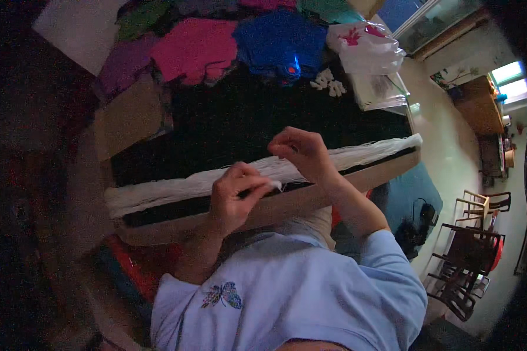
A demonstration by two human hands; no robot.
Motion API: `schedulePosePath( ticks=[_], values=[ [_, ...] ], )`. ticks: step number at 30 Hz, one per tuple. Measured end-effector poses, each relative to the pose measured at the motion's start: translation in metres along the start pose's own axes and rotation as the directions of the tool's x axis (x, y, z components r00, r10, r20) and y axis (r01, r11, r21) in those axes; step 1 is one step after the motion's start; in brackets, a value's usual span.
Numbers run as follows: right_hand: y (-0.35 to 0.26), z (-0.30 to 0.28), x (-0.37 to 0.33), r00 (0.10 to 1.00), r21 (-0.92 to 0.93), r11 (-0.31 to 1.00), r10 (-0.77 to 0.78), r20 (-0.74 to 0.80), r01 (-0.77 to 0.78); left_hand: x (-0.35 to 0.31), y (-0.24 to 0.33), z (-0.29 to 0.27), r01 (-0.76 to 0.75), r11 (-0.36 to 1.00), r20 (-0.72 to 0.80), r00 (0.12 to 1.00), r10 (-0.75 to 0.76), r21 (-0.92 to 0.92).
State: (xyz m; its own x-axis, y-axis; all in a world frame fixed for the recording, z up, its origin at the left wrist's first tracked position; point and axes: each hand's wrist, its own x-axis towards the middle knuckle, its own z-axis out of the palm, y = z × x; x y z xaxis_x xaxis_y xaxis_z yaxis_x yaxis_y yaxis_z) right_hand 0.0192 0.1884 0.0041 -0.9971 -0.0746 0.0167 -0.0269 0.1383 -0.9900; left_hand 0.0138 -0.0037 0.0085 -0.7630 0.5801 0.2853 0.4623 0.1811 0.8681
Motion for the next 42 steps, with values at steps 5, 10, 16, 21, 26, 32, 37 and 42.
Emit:
schedulePosePath(
  ticks=[5, 10, 16, 21, 26, 32, 37, 42],
  values=[
    [-0.004, 0.019, -0.025, 0.991, 0.342, 0.930, 0.125, 0.058, -0.137, 0.002, -0.002, -0.004, 0.095, 0.993, -0.205, 0.973, -0.108, -0.073],
    [-0.010, 0.011, -0.043, 0.997, -0.193, 0.978, -0.076, 0.032, 0.081, 0.005, -0.013, -0.006, 0.141, 0.957, -0.251, 0.965, -0.076, 0.254],
    [-0.004, 0.008, -0.017, 0.911, -0.494, 0.788, -0.413, 0.018, 0.367, -0.003, -0.011, 0.002, -0.064, 0.989, 0.061, 0.997, 0.056, 0.134],
    [0.002, 0.027, -0.021, 0.987, -0.049, 0.986, -0.155, 0.032, 0.157, 0.003, -0.001, 0.002, 0.019, 0.978, -0.102, 0.994, -0.041, -0.206],
    [0.006, 0.036, -0.031, 0.994, 0.522, 0.846, 0.086, 0.070, -0.110, -0.004, -0.006, 0.007, 0.165, 0.785, -0.095, 0.957, -0.273, -0.597],
    [0.000, 0.022, -0.040, 0.982, 0.043, 0.994, 0.087, 0.170, -0.096, 0.004, -0.022, 0.006, 0.119, 0.988, -0.323, 0.936, -0.144, -0.096],
    [-0.014, 0.007, -0.027, 0.930, -0.602, 0.731, -0.365, 0.051, 0.320, 0.000, -0.017, 0.001, -0.050, 0.994, 0.051, 0.998, 0.045, 0.102],
    [-0.005, 0.011, -0.024, 0.983, -0.227, 0.957, -0.176, 0.047, 0.182, -0.003, -0.008, 0.004, 0.022, 0.940, 0.015, 1.000, -0.018, -0.340]
  ],
)
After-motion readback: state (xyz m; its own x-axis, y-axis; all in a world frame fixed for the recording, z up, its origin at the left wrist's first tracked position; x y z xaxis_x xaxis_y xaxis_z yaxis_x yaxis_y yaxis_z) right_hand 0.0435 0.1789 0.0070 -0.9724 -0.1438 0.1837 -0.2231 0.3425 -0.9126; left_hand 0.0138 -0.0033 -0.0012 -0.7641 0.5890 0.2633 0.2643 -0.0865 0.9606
